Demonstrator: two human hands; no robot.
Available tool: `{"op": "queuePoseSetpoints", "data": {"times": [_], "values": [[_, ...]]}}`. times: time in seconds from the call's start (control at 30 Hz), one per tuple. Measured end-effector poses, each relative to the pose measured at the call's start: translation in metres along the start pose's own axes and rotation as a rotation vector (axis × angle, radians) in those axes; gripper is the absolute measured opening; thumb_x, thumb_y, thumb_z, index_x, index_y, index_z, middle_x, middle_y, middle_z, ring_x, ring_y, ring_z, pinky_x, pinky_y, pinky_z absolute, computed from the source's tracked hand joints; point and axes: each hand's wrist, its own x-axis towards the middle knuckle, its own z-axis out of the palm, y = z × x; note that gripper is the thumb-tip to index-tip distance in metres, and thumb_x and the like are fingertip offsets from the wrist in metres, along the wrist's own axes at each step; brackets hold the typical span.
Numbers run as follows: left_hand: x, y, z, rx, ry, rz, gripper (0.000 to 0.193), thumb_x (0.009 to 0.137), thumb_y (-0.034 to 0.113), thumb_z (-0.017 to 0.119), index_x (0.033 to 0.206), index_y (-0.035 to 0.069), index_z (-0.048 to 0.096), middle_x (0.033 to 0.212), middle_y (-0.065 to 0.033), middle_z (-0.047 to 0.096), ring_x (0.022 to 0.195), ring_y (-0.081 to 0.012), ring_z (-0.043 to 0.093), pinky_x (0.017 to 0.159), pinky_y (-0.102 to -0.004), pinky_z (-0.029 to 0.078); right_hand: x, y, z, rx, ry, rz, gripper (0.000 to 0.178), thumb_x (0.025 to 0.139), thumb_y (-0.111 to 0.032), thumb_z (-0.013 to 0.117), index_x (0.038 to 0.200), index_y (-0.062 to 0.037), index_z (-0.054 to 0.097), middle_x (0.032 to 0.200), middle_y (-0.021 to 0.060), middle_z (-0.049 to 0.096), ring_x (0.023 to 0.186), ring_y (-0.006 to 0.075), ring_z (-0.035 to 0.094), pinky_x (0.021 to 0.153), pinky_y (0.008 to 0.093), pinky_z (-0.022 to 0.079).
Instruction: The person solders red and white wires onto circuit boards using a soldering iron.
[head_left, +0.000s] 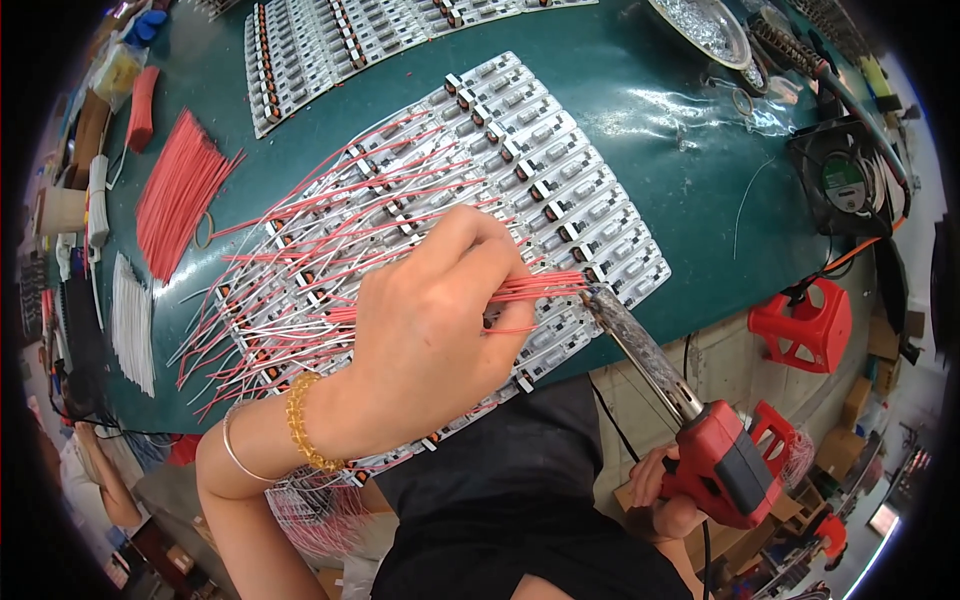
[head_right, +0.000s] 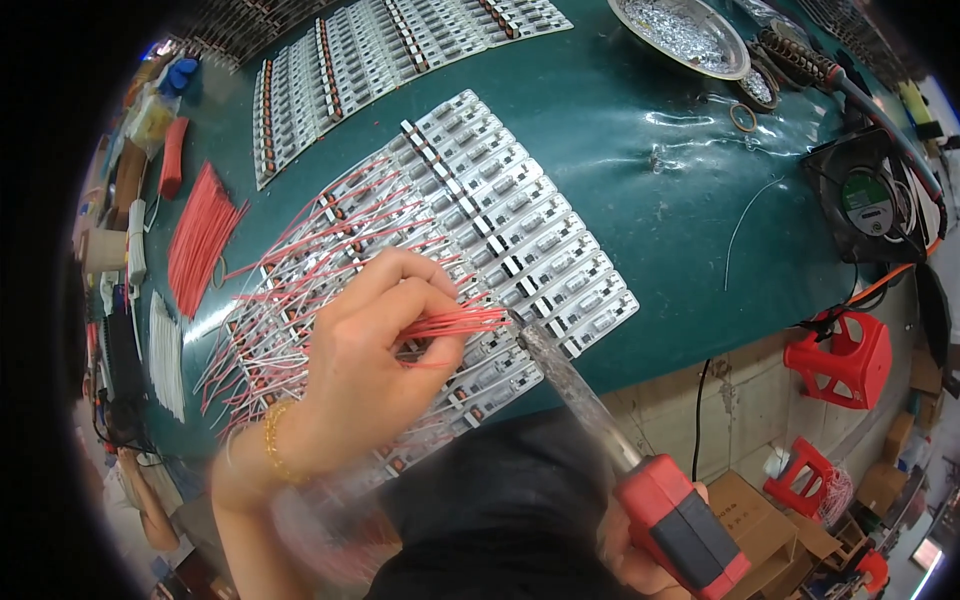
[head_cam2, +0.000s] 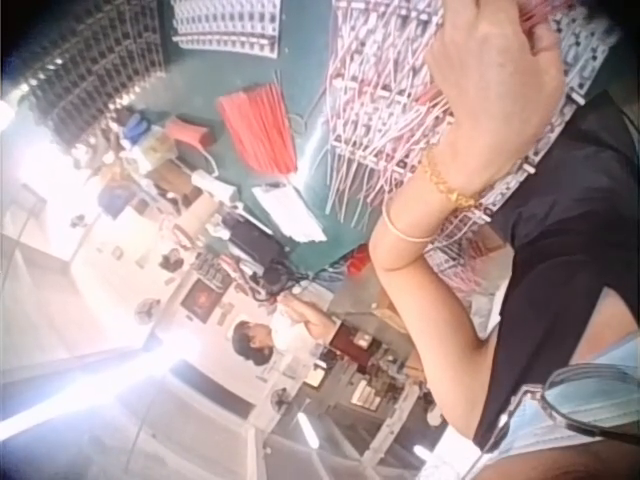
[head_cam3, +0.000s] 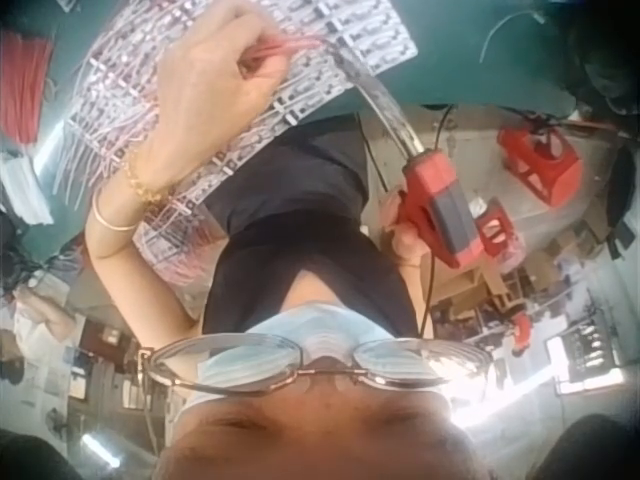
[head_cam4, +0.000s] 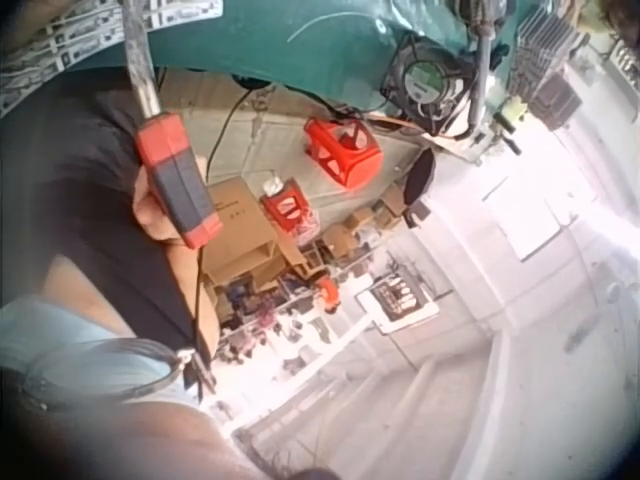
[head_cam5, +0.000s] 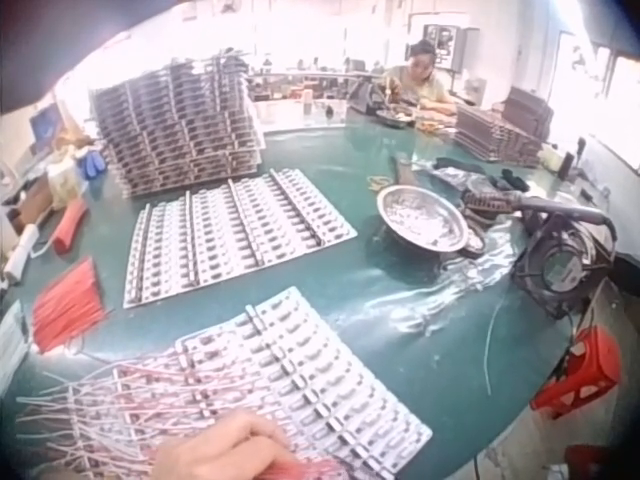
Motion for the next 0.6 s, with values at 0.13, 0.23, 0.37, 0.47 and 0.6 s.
{"op": "queuePoseSetpoints", "data": {"times": [0.13,0.23,0.37,0.47,0.6], "values": [[0.000,-0.001,-0.001,0.017,-0.013,0.011,0.014,0.068,0.005,0.068,0.075,0.002,0.056,0.084,-0.0057,0.053,0.056,-0.0233,0.056,0.048,-0.0336,0.042,-0.002,0.006,-0.010,0.029,-0.048,-0.070,0.081,0.070,-0.062,0.065,0.115,0.0038,0.047,0.046,0.0000,0.043,0.038,0.0143,0.045,0.044,0.0262,0.039],[0.001,0.002,-0.002,0.001,-0.028,-0.020,0.014,0.068,0.005,0.068,0.075,0.002,0.057,0.084,-0.0057,0.054,0.057,-0.0232,0.056,0.048,-0.0339,0.042,-0.003,0.005,-0.011,0.023,-0.068,-0.072,0.084,0.071,-0.062,0.064,0.119,0.0041,0.046,0.046,-0.0003,0.043,0.038,0.0138,0.045,0.043,0.0258,0.039],[0.000,0.002,-0.002,-0.013,-0.040,-0.007,0.013,0.069,0.004,0.068,0.076,0.002,0.057,0.084,-0.0061,0.054,0.057,-0.0239,0.057,0.049,-0.0343,0.043,-0.002,0.000,-0.004,0.002,-0.049,-0.046,0.085,0.071,-0.062,0.063,0.121,0.0041,0.046,0.046,-0.0008,0.043,0.038,0.0130,0.044,0.043,0.0256,0.038],[0.002,0.002,-0.004,-0.072,-0.005,-0.042,0.012,0.070,0.002,0.066,0.077,0.002,0.057,0.084,-0.0069,0.054,0.058,-0.0247,0.058,0.051,-0.0337,0.045,0.000,0.003,-0.005,0.008,-0.029,-0.081,0.086,0.069,-0.063,0.064,0.120,0.0040,0.046,0.045,-0.0013,0.042,0.038,0.0128,0.044,0.043,0.0253,0.038],[0.004,0.001,-0.011,-0.066,-0.038,-0.092,0.012,0.071,0.000,0.065,0.079,0.003,0.057,0.081,-0.0074,0.054,0.060,-0.0243,0.059,0.052,-0.0326,0.046,-0.006,0.010,-0.012,0.093,-0.013,-0.056,0.088,0.067,-0.065,0.064,0.119,0.0042,0.045,0.045,-0.0016,0.041,0.038,0.0127,0.044,0.041,0.0246,0.036]]}}
